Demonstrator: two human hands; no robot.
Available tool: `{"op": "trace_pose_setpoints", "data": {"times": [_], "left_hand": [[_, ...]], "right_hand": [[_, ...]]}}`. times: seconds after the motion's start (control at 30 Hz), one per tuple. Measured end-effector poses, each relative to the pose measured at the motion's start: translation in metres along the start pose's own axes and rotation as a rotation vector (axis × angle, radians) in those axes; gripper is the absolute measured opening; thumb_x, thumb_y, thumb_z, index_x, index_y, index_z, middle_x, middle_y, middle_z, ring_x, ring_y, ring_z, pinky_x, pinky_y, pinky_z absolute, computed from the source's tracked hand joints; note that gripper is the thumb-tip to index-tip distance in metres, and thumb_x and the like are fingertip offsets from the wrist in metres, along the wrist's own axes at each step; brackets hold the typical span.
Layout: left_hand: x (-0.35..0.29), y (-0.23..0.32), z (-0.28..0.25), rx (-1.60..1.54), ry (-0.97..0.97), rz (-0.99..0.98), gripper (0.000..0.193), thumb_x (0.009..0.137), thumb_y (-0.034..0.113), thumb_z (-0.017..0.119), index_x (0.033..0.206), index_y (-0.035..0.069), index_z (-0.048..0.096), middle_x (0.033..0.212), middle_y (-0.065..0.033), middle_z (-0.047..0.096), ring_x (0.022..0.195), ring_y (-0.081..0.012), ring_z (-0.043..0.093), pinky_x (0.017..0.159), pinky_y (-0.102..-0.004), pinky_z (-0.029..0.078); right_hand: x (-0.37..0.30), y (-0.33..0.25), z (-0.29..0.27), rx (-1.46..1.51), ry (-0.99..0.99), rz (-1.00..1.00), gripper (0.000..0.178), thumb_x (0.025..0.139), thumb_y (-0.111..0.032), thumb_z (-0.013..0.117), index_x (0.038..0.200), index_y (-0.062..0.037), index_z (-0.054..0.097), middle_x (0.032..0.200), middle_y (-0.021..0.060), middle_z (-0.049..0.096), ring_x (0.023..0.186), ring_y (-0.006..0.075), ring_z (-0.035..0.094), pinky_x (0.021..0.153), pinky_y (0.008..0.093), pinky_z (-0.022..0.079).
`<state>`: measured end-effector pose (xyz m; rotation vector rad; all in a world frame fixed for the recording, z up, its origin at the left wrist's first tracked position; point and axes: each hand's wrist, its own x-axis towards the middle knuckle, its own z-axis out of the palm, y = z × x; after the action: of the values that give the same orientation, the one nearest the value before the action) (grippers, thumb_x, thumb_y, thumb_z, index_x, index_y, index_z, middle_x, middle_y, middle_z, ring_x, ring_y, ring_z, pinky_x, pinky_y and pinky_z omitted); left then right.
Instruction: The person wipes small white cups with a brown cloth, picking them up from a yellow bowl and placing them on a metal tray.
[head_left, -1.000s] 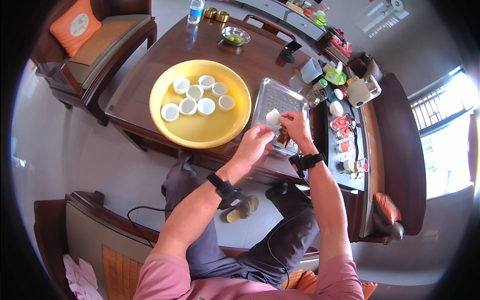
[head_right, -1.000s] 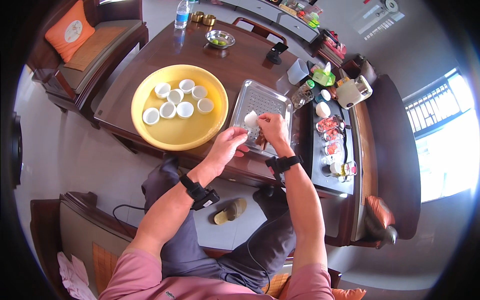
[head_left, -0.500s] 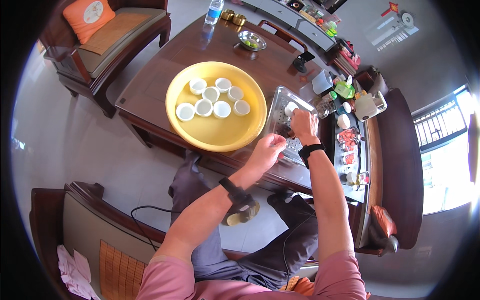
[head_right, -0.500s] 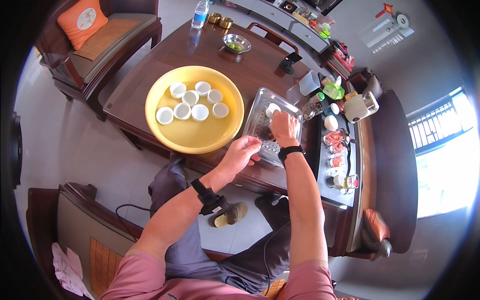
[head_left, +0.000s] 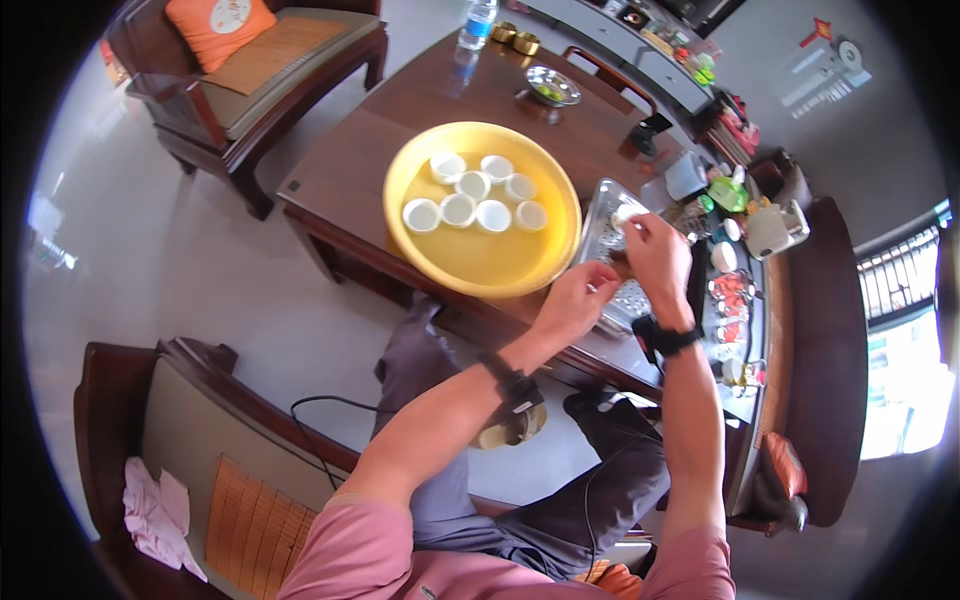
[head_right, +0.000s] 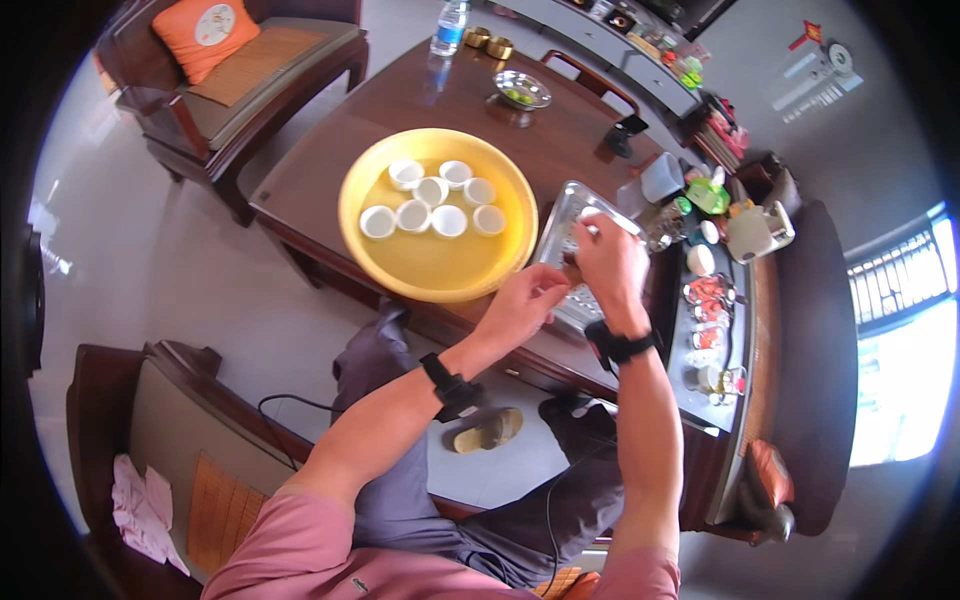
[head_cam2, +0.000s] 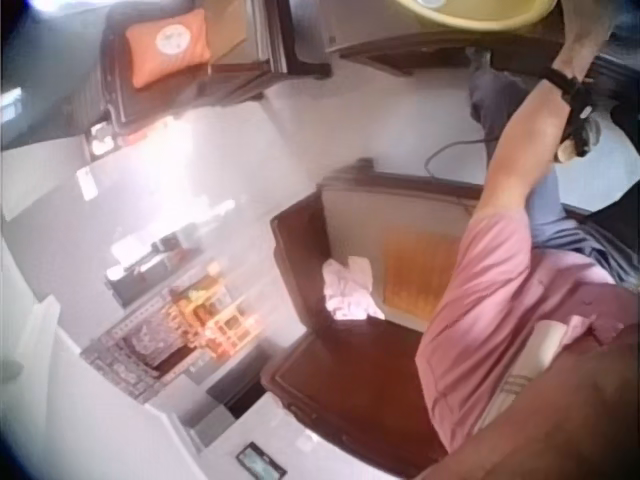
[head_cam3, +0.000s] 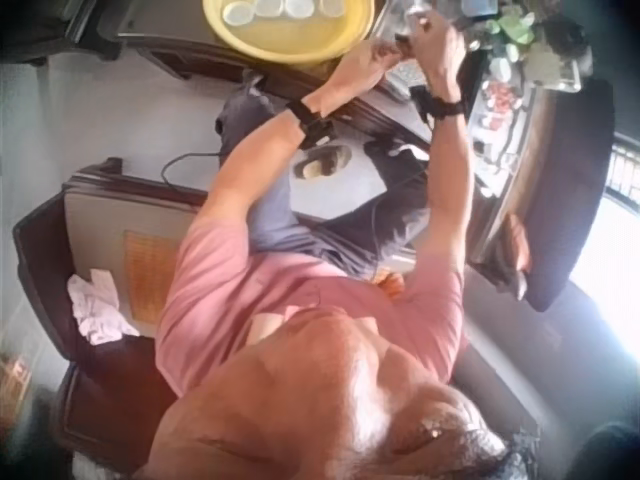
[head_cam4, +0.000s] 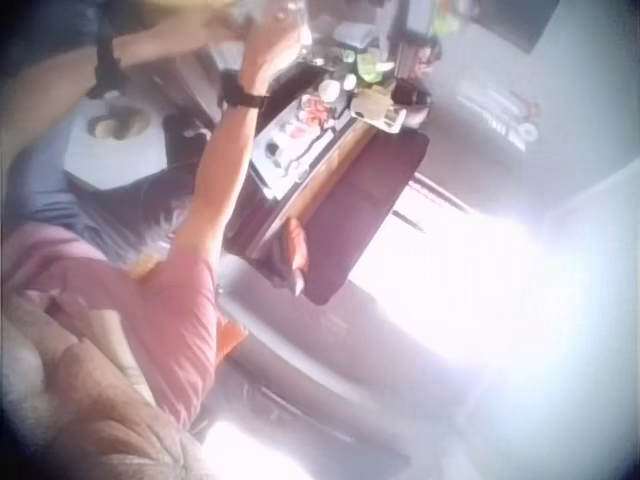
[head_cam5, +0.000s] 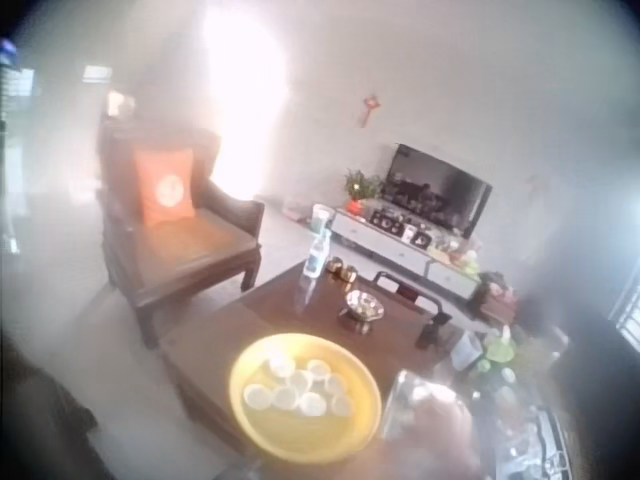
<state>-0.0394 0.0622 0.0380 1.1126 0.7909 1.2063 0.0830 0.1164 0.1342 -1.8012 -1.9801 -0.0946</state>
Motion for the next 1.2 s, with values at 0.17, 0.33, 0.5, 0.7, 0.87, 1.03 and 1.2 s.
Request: {"op": "trace_pose_setpoints", "data": {"times": [0.17, 0.33, 0.5, 0.7, 0.87, 1.03, 1.2], "left_hand": [[-0.009, 0.018, -0.017, 0.195, 0.107, 0.335, 0.015, 0.091, 0.013, 0.073, 0.099, 0.002, 0.065, 0.075, -0.0060, 0.064, 0.068, -0.0131, 0.061, 0.063, -0.0294, 0.050], [-0.013, 0.035, -0.053, 0.699, 0.397, 0.559, 0.009, 0.087, 0.015, 0.076, 0.089, 0.010, 0.069, 0.070, -0.0063, 0.066, 0.062, -0.0250, 0.064, 0.059, -0.0368, 0.049], [-0.007, 0.052, -0.125, 1.169, 0.401, 0.308, 0.016, 0.084, 0.013, 0.073, 0.096, 0.003, 0.074, 0.091, -0.0160, 0.073, 0.084, -0.0323, 0.071, 0.075, -0.0404, 0.056], [0.010, 0.056, -0.193, 1.726, 0.171, 0.101, 0.013, 0.087, 0.010, 0.060, 0.088, 0.007, 0.073, 0.096, -0.0192, 0.072, 0.095, -0.0377, 0.069, 0.080, -0.0490, 0.055], [0.015, 0.069, -0.159, 1.801, -0.081, -0.173, 0.024, 0.085, 0.025, 0.074, 0.100, 0.007, 0.074, 0.103, -0.0181, 0.073, 0.101, -0.0367, 0.070, 0.087, -0.0476, 0.055], [0.025, 0.054, -0.163, 1.846, 0.034, -0.137, 0.017, 0.086, 0.026, 0.072, 0.093, 0.012, 0.077, 0.097, -0.0182, 0.074, 0.095, -0.0366, 0.072, 0.084, -0.0478, 0.057], [0.032, 0.066, -0.182, 1.644, -0.222, -0.289, 0.025, 0.084, 0.029, 0.066, 0.083, 0.006, 0.074, 0.077, -0.0179, 0.070, 0.068, -0.0313, 0.067, 0.065, -0.0451, 0.051]], "right_hand": [[-0.087, 0.011, -0.028, 0.506, -0.166, 0.173, 0.015, 0.093, -0.014, 0.070, 0.093, 0.0005, 0.073, 0.064, 0.0018, 0.063, 0.061, 0.0047, 0.057, 0.055, 0.0237, 0.044], [-0.206, 0.044, 0.006, 0.870, -0.415, 0.462, 0.016, 0.093, -0.015, 0.069, 0.094, 0.0004, 0.073, 0.069, 0.0009, 0.065, 0.059, 0.0062, 0.057, 0.053, 0.0225, 0.044], [-0.291, 0.055, 0.046, 1.142, -0.514, 0.705, 0.018, 0.093, -0.015, 0.069, 0.096, 0.0023, 0.073, 0.069, 0.0019, 0.065, 0.057, 0.0071, 0.057, 0.052, 0.0230, 0.044], [-0.314, 0.041, 0.062, 0.888, -0.515, 0.366, 0.022, 0.087, -0.015, 0.068, 0.099, 0.0027, 0.074, 0.077, 0.0129, 0.074, 0.067, 0.0173, 0.070, 0.061, 0.0318, 0.054], [-0.304, 0.029, 0.030, 0.932, -0.549, 0.397, 0.023, 0.089, -0.014, 0.062, 0.101, 0.0033, 0.072, 0.072, 0.0116, 0.073, 0.058, 0.0195, 0.071, 0.053, 0.0312, 0.055], [-0.306, 0.038, 0.021, 1.003, -0.592, 0.492, 0.024, 0.091, -0.013, 0.058, 0.104, 0.0028, 0.071, 0.067, 0.0095, 0.072, 0.052, 0.0183, 0.070, 0.048, 0.0306, 0.055], [-0.308, 0.038, 0.026, 0.981, -0.523, 0.451, 0.021, 0.091, -0.013, 0.064, 0.102, 0.0037, 0.071, 0.069, 0.0121, 0.071, 0.053, 0.0184, 0.070, 0.047, 0.0310, 0.055]]}}
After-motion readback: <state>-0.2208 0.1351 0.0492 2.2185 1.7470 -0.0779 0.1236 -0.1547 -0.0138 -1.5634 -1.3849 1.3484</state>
